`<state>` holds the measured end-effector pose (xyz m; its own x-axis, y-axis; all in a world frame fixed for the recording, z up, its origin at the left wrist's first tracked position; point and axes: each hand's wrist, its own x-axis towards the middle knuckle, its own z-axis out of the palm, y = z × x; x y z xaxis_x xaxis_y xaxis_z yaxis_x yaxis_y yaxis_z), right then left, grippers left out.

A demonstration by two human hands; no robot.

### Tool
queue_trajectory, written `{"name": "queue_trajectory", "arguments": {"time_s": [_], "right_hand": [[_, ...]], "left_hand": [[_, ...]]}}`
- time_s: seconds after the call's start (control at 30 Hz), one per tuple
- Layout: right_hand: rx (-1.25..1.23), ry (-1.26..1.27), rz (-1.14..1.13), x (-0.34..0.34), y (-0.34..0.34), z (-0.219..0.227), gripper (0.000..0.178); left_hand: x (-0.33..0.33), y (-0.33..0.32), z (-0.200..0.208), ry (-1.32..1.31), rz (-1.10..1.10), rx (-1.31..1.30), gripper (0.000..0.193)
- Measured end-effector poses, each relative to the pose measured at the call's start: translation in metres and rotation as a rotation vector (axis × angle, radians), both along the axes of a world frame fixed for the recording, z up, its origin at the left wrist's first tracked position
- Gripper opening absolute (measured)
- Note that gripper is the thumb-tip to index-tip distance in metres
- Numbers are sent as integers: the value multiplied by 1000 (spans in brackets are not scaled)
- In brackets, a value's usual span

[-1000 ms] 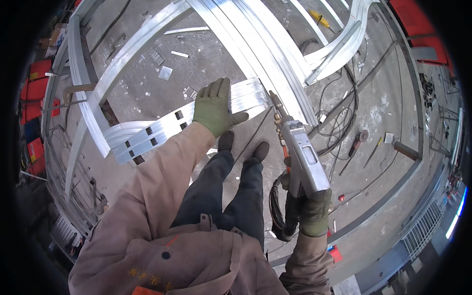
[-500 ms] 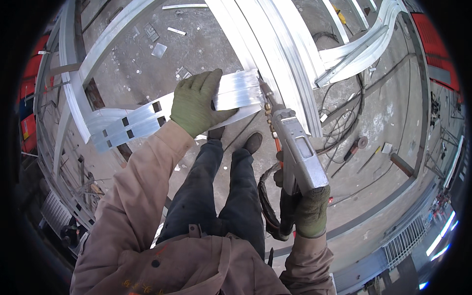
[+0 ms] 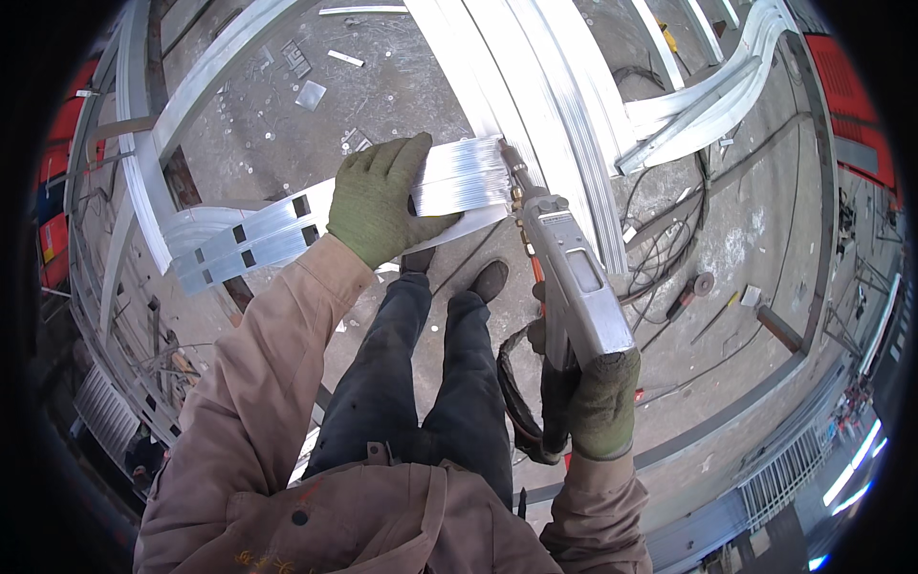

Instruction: The person assembles a metal frame by positioning aluminum profiles, grinding edges with an angle grinder, and welding joints with a welding torch. The person handles multiple metal pieces, aligns them, and secures them to form a larger structure.

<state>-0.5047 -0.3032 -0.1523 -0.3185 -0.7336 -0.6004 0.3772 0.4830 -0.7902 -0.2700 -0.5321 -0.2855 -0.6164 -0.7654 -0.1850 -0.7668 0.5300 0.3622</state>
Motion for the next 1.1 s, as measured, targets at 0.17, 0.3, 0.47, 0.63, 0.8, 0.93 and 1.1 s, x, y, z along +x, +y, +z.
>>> {"name": "queue_trajectory", "arguments": {"time_s": [0.17,0.3,0.47,0.63,0.8,0.93,1.1], "right_hand": [[-2,22,29,-2,1,3,125],[-41,-21,-3,3,-1,6,116],[-40,-4,8,2,3,6,111],[-22,12,-3,4,5,7,111],[-20,65,45,3,6,8,105],[58,157,104,6,1,18,110],[75,169,136,3,6,18,95]], "left_hand": [[-1,1,3,-13,2,-12,114],[0,1,1,-7,-1,-23,113],[-1,0,3,5,4,-17,113],[1,0,1,22,-5,-45,113],[1,1,-2,36,-2,-69,111],[1,1,0,33,-10,-76,111],[0,0,2,30,-5,-47,111]]}}
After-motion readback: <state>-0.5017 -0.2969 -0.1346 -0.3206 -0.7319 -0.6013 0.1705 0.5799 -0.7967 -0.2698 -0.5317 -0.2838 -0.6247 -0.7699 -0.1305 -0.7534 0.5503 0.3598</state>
